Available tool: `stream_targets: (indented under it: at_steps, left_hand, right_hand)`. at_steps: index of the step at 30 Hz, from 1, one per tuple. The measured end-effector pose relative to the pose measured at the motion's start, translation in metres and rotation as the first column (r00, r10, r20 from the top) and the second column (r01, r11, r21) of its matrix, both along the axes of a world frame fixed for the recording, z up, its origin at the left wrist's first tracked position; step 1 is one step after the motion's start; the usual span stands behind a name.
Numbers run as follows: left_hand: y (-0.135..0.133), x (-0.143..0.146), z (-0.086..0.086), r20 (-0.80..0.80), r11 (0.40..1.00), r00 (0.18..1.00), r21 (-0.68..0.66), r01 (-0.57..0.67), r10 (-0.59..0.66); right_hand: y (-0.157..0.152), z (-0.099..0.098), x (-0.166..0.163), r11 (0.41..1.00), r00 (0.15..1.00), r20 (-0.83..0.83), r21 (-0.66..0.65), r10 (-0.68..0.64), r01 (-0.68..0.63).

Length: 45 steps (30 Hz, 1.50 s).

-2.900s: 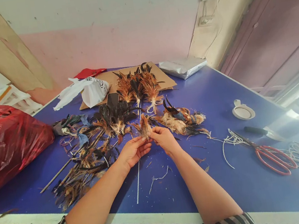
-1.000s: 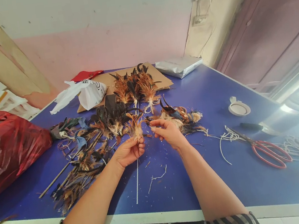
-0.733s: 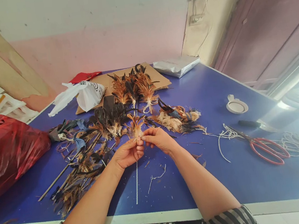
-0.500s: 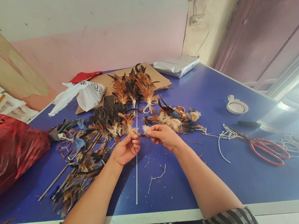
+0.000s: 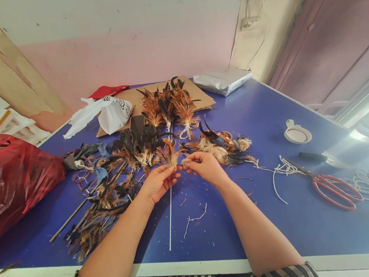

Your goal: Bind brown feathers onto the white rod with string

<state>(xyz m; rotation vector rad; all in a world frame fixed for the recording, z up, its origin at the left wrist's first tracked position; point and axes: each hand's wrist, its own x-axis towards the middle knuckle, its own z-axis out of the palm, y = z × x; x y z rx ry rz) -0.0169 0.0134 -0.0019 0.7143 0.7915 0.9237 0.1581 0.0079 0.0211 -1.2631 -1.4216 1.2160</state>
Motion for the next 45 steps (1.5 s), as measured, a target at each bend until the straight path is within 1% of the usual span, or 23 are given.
stream_targets:
  at_steps: [3, 5, 7, 9, 11, 12, 13, 15, 16, 17, 19, 20, 22, 24, 26, 28, 32, 35, 38, 40, 42, 43, 45]
  left_hand:
    - [0.003, -0.003, -0.003, 0.088, 0.996, 0.996, -0.091, 0.006, 0.002]
    - [0.006, -0.009, 0.0, 0.199, 0.991, 0.98, -0.137, 0.011, 0.016]
    - [0.007, -0.017, 0.007, 0.362, 0.987, 0.932, -0.159, 0.03, 0.03]
    - [0.007, -0.025, 0.014, 0.5, 0.986, 0.866, -0.154, 0.062, 0.024]
    - [0.005, -0.03, 0.02, 0.547, 0.987, 0.837, -0.146, 0.067, 0.024]
    - [0.003, -0.031, 0.022, 0.546, 0.988, 0.837, -0.141, 0.065, 0.023]
    - [0.001, -0.032, 0.023, 0.538, 0.989, 0.843, -0.134, 0.066, 0.017]
    - [-0.003, -0.032, 0.022, 0.536, 0.99, 0.844, -0.099, 0.097, -0.029]
    - [-0.004, -0.033, 0.022, 0.546, 0.99, 0.835, -0.071, 0.124, -0.065]
    - [-0.006, -0.033, 0.02, 0.558, 0.987, 0.823, -0.04, 0.156, -0.107]
    - [-0.008, -0.033, 0.018, 0.57, 0.975, 0.798, 0.021, 0.221, -0.193]
    - [-0.009, -0.032, 0.017, 0.569, 0.967, 0.789, 0.045, 0.25, -0.231]
    - [-0.01, -0.031, 0.015, 0.567, 0.95, 0.771, 0.078, 0.302, -0.291]
    - [-0.011, -0.027, 0.013, 0.56, 0.932, 0.756, 0.089, 0.351, -0.338]
    - [-0.013, -0.023, 0.01, 0.538, 0.914, 0.755, 0.08, 0.398, -0.376]
    - [-0.015, -0.018, 0.008, 0.51, 0.9, 0.761, 0.062, 0.431, -0.4]
    - [-0.016, -0.013, 0.006, 0.515, 0.897, 0.761, 0.036, 0.44, -0.394]
    - [-0.01, -0.015, 0.006, 0.522, 0.931, 0.794, 0.001, 0.366, -0.312]
    - [0.0, -0.017, 0.006, 0.462, 0.982, 0.872, -0.021, 0.189, -0.158]
    - [0.005, -0.018, 0.007, 0.325, 0.999, 0.945, 0.006, 0.042, -0.041]
    - [0.008, -0.017, 0.008, 0.107, 0.995, 0.994, 0.089, -0.048, 0.038]
    - [0.008, -0.016, 0.009, -0.006, 0.989, 0.999, 0.14, -0.05, 0.051]
    - [0.006, -0.013, 0.01, -0.189, 0.977, 0.982, 0.213, 0.019, 0.022]
  right_hand:
    - [0.002, -0.004, 0.0, 0.998, 0.99, -0.135, -0.058, -0.04, 0.032]
    - [0.005, -0.005, 0.005, 0.997, 0.991, -0.134, -0.074, -0.008, -0.002]
    - [0.008, -0.006, 0.011, 0.998, 0.998, -0.067, -0.062, -0.008, 0.004]
    - [0.009, -0.007, 0.014, 0.994, 0.994, 0.029, -0.003, -0.106, 0.106]
    - [0.008, -0.009, 0.009, 0.979, 0.973, 0.131, 0.1, -0.189, 0.176]
    - [0.006, -0.011, 0.004, 0.981, 0.971, 0.182, 0.144, -0.157, 0.132]
    - [0.004, -0.012, -0.001, 0.984, 0.969, 0.233, 0.176, -0.077, 0.036]
    - [0.0, -0.016, -0.012, 0.951, 0.931, 0.32, 0.189, 0.175, -0.243]
    - [-0.001, -0.017, -0.017, 0.941, 0.919, 0.356, 0.221, 0.168, -0.257]
    - [-0.001, -0.019, -0.02, 0.941, 0.912, 0.397, 0.259, 0.102, -0.218]
    - [0.0, -0.019, -0.022, 0.951, 0.906, 0.417, 0.304, -0.074, -0.062]
    - [0.0, -0.017, -0.022, 0.958, 0.911, 0.397, 0.285, -0.11, -0.008]
    - [-0.001, -0.011, -0.021, 0.98, 0.961, 0.268, 0.2, -0.062, 0.008]
    - [-0.006, -0.002, -0.022, 0.986, 0.996, 0.06, 0.153, 0.06, -0.069]
    - [-0.013, 0.007, -0.026, 0.974, 0.978, -0.111, 0.159, 0.177, -0.159]
    - [-0.019, 0.011, -0.031, 0.965, 0.945, -0.215, 0.139, 0.246, -0.22]
    - [-0.019, 0.008, -0.031, 0.978, 0.93, -0.303, 0.067, 0.207, -0.195]
    - [-0.013, 0.005, -0.021, 0.974, 0.913, -0.356, -0.028, 0.199, -0.223]
    - [-0.009, 0.006, -0.008, 0.951, 0.891, -0.406, -0.135, 0.202, -0.278]
    - [-0.007, 0.008, -0.002, 0.947, 0.913, -0.351, -0.16, 0.208, -0.278]
    - [-0.007, 0.01, 0.001, 0.964, 0.961, -0.192, -0.138, 0.2, -0.228]
    - [-0.007, 0.011, 0.002, 0.975, 0.979, -0.077, -0.106, 0.189, -0.197]
    - [-0.009, 0.012, 0.002, 0.989, 0.974, 0.175, -0.003, 0.146, -0.148]
